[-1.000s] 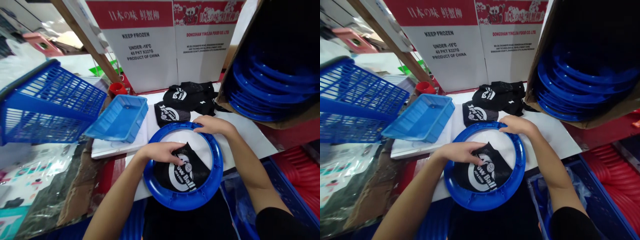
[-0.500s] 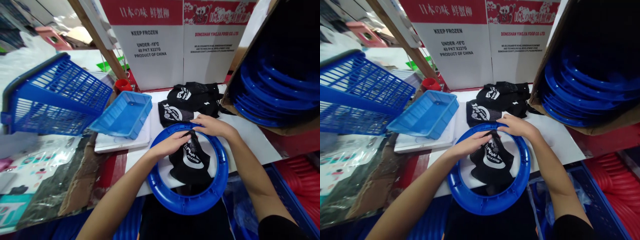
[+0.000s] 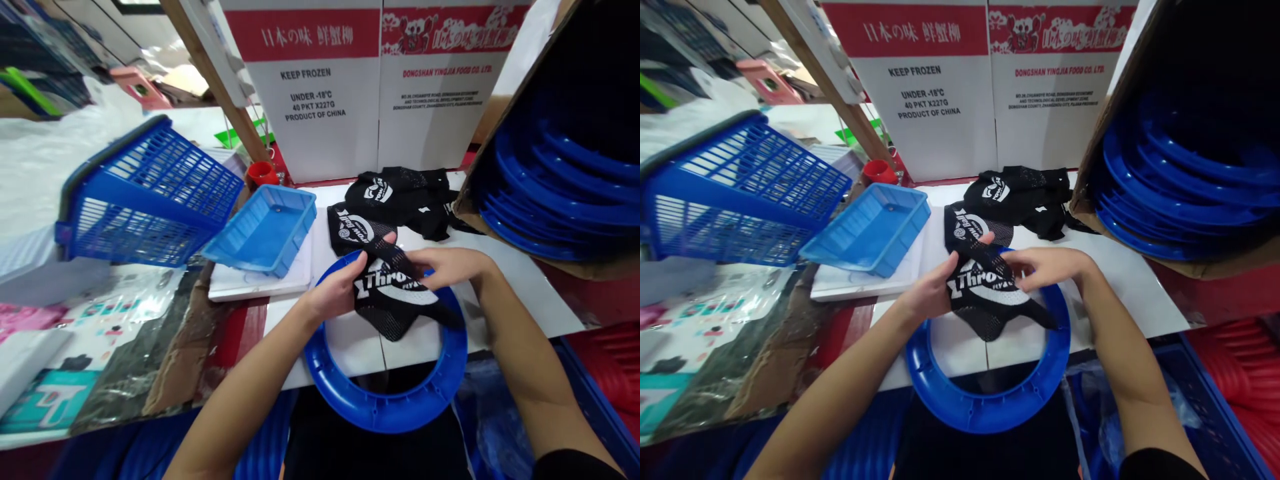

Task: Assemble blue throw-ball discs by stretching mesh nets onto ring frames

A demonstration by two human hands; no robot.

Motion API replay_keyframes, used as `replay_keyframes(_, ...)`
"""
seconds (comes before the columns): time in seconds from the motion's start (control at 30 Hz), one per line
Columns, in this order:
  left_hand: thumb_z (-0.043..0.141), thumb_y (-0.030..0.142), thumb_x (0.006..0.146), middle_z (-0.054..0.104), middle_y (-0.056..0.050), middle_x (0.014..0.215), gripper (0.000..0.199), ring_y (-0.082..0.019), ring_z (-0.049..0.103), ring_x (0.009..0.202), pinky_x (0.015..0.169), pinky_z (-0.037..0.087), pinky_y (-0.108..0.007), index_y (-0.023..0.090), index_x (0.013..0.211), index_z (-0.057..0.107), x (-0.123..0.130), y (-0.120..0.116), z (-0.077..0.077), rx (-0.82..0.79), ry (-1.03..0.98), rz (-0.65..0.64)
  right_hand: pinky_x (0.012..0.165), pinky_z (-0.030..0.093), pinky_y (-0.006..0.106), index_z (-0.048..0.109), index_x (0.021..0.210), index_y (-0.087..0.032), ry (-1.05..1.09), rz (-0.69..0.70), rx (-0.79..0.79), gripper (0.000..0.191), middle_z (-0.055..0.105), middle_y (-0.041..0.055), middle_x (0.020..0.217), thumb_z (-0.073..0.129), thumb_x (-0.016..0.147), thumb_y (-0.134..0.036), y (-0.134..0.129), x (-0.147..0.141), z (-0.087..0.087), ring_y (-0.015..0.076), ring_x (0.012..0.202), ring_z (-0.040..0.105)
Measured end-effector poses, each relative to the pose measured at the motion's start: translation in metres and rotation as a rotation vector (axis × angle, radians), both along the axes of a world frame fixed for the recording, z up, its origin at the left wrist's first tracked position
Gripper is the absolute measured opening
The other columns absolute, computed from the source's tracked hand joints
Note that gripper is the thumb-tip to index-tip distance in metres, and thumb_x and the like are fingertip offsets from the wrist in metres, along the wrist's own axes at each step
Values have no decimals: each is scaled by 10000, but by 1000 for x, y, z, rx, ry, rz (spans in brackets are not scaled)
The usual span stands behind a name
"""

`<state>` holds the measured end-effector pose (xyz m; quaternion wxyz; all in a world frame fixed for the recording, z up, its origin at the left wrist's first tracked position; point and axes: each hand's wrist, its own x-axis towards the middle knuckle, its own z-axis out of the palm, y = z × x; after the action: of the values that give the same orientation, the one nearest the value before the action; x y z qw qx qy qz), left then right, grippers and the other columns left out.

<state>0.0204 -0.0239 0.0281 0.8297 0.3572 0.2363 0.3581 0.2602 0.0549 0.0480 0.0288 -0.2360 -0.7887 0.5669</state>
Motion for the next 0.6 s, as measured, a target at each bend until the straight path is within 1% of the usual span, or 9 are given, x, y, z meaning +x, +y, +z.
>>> replay_keyframes(0.1, 639, 736, 925, 575, -104, 1607, 928, -385, 516, 1501, 1219, 438, -544, 317, 1693, 331, -9, -4, 0, 91, 35, -177, 798, 529, 299, 757, 1055, -138, -19, 229, 8, 322, 753, 63, 980, 722, 929, -432, 0, 0, 0, 182, 877, 656)
replay_keyframes(0.23, 723, 528, 942, 288, -29, 1783, 879, -343, 201, 1661, 1318, 286, -477, 341, 1698, 317, -30, 8, 8, 373, 500, -324, 905, 518, 321, 751, 971, -126, 70, 283, 52, 394, 739, 108, 1058, 603, 1035, -486, 6, 8, 12, 200, 974, 662)
replay_keyframes(0.27, 762, 466, 918, 242, -23, 1797, 925, -336, 184, 1665, 1320, 283, -457, 336, 1706, 295, -35, 11, 10, 438, 602, -374, 914, 516, 321, 745, 971, -123, 80, 299, 47, 404, 736, 120, 1088, 598, 1042, -492, 8, 13, 16, 203, 994, 666)
replay_keyframes(0.33, 822, 381, 855, 285, -52, 1784, 1053, -347, 367, 1598, 1238, 427, -433, 324, 1723, 228, -41, 15, 11, 482, 666, -529, 886, 520, 314, 731, 943, -116, 69, 346, 1, 427, 732, 120, 1043, 607, 1040, -513, 12, 22, 19, 194, 950, 669)
replay_keyframes(0.4, 847, 328, 806, 470, -85, 1685, 1093, -326, 656, 1348, 1010, 605, -388, 314, 1716, 241, -42, 15, 10, 420, 599, -714, 783, 514, 284, 714, 917, -114, 36, 366, -61, 456, 701, 71, 879, 634, 1019, -552, 13, 27, 19, 159, 808, 637)
replay_keyframes(0.43, 842, 322, 803, 581, -85, 1587, 1026, -294, 739, 1188, 889, 640, -357, 304, 1686, 320, -41, 15, 10, 375, 567, -773, 716, 494, 263, 703, 895, -118, 20, 348, -76, 471, 663, 36, 797, 648, 1005, -573, 13, 27, 17, 138, 736, 599)
replay_keyframes(0.5, 811, 354, 834, 743, -70, 1325, 727, -237, 769, 960, 745, 632, -308, 251, 1509, 563, -37, 14, 10, 326, 576, -815, 601, 422, 230, 672, 843, -138, -10, 269, -71, 483, 570, -23, 690, 657, 988, -599, 11, 23, 12, 101, 634, 508)
replay_keyframes(0.57, 754, 413, 884, 790, -54, 1080, 409, -207, 736, 861, 707, 601, -287, 194, 1227, 714, -36, 15, 13, 360, 685, -756, 546, 355, 220, 650, 815, -157, -44, 177, -28, 467, 506, -52, 649, 651, 986, -592, 8, 13, 7, 87, 593, 440)
replay_keyframes(0.6, 730, 433, 899, 788, -50, 1014, 334, -201, 721, 846, 713, 588, -285, 180, 1118, 733, -36, 16, 14, 406, 764, -706, 539, 341, 222, 650, 815, -162, -72, 140, -2, 447, 503, -55, 650, 650, 982, -577, 7, 7, 4, 87, 591, 430)
